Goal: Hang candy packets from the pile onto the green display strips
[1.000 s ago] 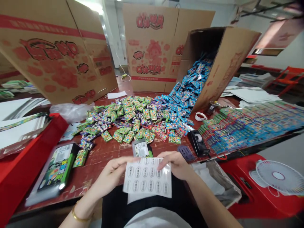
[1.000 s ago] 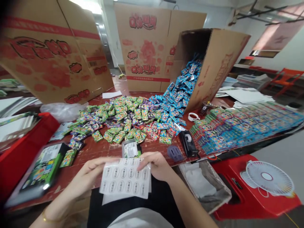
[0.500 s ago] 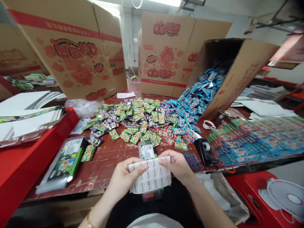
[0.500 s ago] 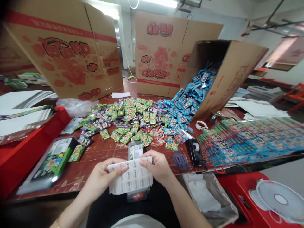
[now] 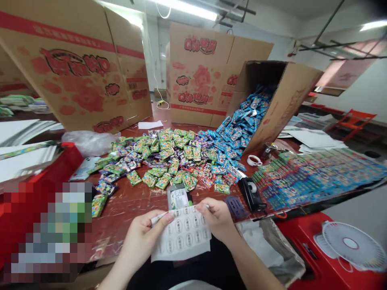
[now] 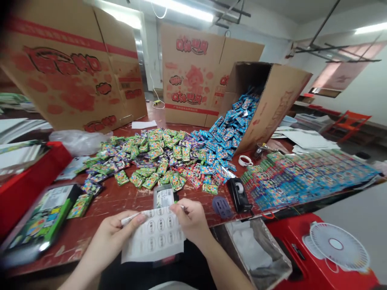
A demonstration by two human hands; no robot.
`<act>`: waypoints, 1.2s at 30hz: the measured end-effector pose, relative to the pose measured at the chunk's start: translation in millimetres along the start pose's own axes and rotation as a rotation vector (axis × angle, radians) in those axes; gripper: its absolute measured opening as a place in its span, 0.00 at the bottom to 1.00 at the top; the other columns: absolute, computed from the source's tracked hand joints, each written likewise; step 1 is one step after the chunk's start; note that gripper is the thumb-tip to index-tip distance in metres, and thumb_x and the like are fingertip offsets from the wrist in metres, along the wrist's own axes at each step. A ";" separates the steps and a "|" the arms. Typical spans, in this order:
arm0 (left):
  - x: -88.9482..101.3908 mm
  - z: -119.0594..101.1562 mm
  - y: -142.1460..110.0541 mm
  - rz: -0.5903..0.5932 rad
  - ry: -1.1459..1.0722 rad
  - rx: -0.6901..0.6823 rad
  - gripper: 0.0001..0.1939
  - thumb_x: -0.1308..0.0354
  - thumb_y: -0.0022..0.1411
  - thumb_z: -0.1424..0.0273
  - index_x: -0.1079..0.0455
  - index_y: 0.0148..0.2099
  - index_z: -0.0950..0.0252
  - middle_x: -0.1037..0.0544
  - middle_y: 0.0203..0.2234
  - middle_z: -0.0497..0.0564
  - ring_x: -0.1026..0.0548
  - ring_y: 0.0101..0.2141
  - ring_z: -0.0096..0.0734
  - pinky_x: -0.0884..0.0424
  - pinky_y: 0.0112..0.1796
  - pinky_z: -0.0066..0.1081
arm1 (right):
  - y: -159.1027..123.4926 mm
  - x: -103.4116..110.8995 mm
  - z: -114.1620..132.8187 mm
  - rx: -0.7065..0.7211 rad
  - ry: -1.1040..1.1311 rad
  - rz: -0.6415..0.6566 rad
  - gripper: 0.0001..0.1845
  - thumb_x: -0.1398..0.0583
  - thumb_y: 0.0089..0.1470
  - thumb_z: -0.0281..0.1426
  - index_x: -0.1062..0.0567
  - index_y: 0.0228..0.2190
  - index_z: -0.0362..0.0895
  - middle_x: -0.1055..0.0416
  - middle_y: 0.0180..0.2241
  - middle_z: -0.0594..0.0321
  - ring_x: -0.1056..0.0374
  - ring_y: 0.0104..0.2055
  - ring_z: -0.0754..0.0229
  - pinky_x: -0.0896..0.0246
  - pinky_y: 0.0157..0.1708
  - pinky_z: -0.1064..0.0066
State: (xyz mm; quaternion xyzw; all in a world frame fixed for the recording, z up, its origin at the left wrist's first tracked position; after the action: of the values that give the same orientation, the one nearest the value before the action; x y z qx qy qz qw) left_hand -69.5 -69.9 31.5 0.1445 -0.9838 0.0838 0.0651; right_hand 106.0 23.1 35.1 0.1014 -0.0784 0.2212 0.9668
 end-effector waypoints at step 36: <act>-7.2 -20.6 4.5 -0.142 0.250 -0.292 0.19 0.50 0.64 0.60 0.36 0.25 0.65 0.40 0.16 0.42 0.41 0.19 0.22 0.46 0.21 0.22 | 1.4 29.3 -17.7 0.034 -0.038 -0.061 0.15 0.41 0.52 0.39 0.28 0.21 0.42 0.34 0.19 0.65 0.40 0.21 0.65 0.47 0.21 0.74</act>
State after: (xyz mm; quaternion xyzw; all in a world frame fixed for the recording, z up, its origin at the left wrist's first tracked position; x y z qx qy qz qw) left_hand -61.8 -59.9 49.9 0.1910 -0.9571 -0.0473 0.2129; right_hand 133.4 40.5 24.0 0.1240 -0.0897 0.1912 0.9695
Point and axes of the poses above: each hand's wrist, its own y-axis towards the middle knuckle, its own x-axis out of the back of the hand, z = x × y, the point moved 6 cm from there along y, towards the middle knuckle
